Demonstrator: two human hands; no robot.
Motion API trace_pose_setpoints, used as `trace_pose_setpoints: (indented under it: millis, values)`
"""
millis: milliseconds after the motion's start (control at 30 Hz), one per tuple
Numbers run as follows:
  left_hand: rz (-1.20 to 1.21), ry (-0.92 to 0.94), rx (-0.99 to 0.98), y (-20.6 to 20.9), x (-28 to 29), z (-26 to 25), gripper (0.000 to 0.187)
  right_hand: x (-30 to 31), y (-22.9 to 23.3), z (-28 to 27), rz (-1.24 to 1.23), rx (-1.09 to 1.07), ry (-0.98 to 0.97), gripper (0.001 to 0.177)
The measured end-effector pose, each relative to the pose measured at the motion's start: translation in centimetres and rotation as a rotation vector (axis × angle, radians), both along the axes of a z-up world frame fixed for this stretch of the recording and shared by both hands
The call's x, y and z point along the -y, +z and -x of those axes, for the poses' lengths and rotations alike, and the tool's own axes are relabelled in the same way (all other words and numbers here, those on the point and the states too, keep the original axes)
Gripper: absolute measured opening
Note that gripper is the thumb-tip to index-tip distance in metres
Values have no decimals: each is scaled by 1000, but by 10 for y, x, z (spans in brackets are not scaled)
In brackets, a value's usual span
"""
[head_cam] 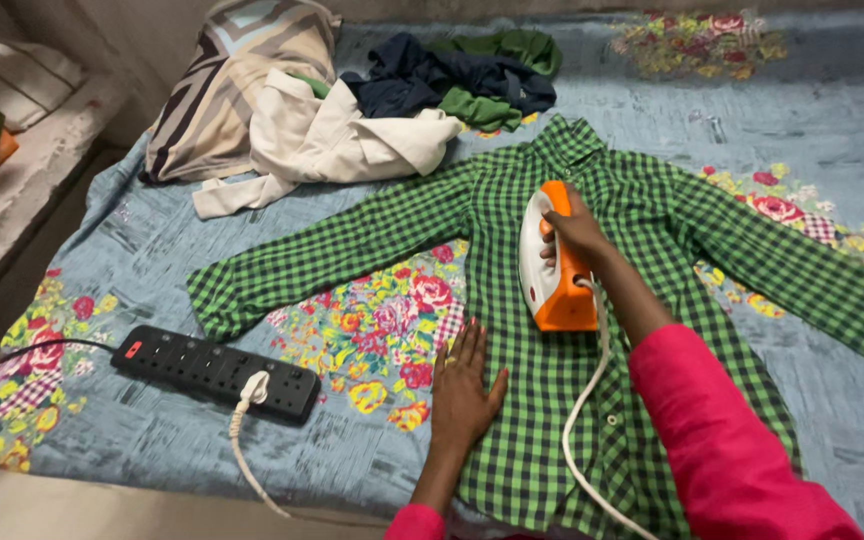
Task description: The person irons a green checkered shirt laid flat on a bed. They use an electric iron to smooth the fabric, moving systematically across the body and sleeves of the shirt while occasionally adjusting the garment with their hands.
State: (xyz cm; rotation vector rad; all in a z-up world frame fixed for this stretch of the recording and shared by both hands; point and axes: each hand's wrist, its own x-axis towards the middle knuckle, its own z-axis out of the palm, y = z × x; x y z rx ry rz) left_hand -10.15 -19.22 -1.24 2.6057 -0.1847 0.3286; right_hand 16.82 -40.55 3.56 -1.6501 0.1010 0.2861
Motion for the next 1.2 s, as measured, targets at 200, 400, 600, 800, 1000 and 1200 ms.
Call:
trace_pose_setpoints:
  millis: [200, 400, 600, 800, 1000, 1200]
  values:
    - [38, 2, 38, -3, 0, -2, 68, -6, -12, 19, 17, -3, -75, 81]
    - [100, -5, 112, -10, -5, -4, 56, -28, 0, 95, 39, -90, -84, 86]
    - [458, 10, 93, -9, -13, -4, 52, -49, 41, 192, 54, -138, -46, 85]
    - [742, 21, 59, 4, -16, 2, 50, -68, 66, 250, 86, -199, -18, 86]
    - [888, 12, 66, -1, -18, 0, 50, -76, 76, 287, 64, -227, 29, 85]
    - [958, 23, 157, -9, -19, 1, 50, -84, 63, 266, 45, -115, -2, 83]
